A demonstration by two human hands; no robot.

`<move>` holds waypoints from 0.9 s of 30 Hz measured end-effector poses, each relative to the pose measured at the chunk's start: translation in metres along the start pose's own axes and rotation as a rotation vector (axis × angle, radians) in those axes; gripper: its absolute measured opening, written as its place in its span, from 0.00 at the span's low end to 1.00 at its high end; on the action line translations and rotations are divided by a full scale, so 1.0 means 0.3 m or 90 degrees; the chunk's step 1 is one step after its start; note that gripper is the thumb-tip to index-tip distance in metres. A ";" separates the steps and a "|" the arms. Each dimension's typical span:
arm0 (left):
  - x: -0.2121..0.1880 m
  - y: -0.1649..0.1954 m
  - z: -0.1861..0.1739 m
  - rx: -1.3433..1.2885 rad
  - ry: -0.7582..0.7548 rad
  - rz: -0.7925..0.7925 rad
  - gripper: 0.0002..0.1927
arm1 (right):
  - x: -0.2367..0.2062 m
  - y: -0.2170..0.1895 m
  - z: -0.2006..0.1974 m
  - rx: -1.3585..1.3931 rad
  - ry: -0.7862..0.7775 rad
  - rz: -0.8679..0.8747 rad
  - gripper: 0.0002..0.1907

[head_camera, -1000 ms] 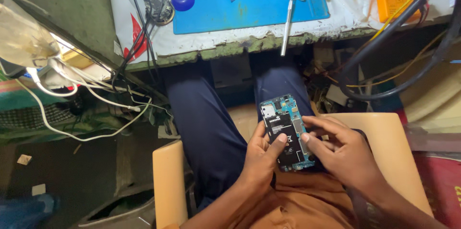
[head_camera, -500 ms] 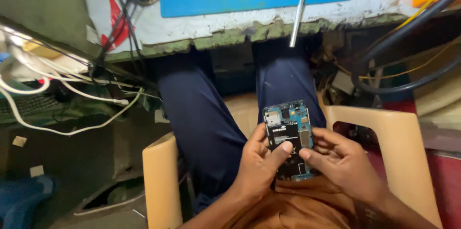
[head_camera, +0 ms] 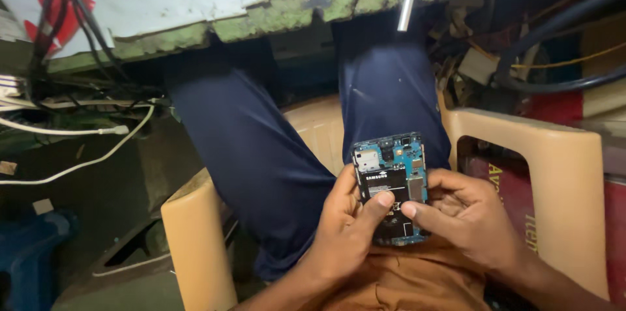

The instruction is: The person works at a cluttered repair bench, using a pen-like tool on a disassembled Samsung phone and cutting pieces from a roll of adhesive tape, then presses the tape onto the phone's battery and midframe. They then hold the phone on their lap and press the frame and battery together to reassemble it.

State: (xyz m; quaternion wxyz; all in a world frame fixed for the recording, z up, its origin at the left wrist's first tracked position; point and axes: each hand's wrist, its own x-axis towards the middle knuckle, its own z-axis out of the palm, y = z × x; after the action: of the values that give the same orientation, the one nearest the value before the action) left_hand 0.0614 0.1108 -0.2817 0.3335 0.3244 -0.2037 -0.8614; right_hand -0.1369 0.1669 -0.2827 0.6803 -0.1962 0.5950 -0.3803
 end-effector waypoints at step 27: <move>0.015 0.038 0.005 -0.037 0.132 0.031 0.14 | -0.006 -0.023 0.029 0.031 -0.112 0.027 0.29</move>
State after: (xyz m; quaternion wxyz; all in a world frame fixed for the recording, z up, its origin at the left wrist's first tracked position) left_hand 0.0628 0.0998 -0.2762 0.3826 0.3973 -0.1504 -0.8204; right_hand -0.1304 0.1622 -0.2745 0.7427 -0.1995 0.5273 -0.3613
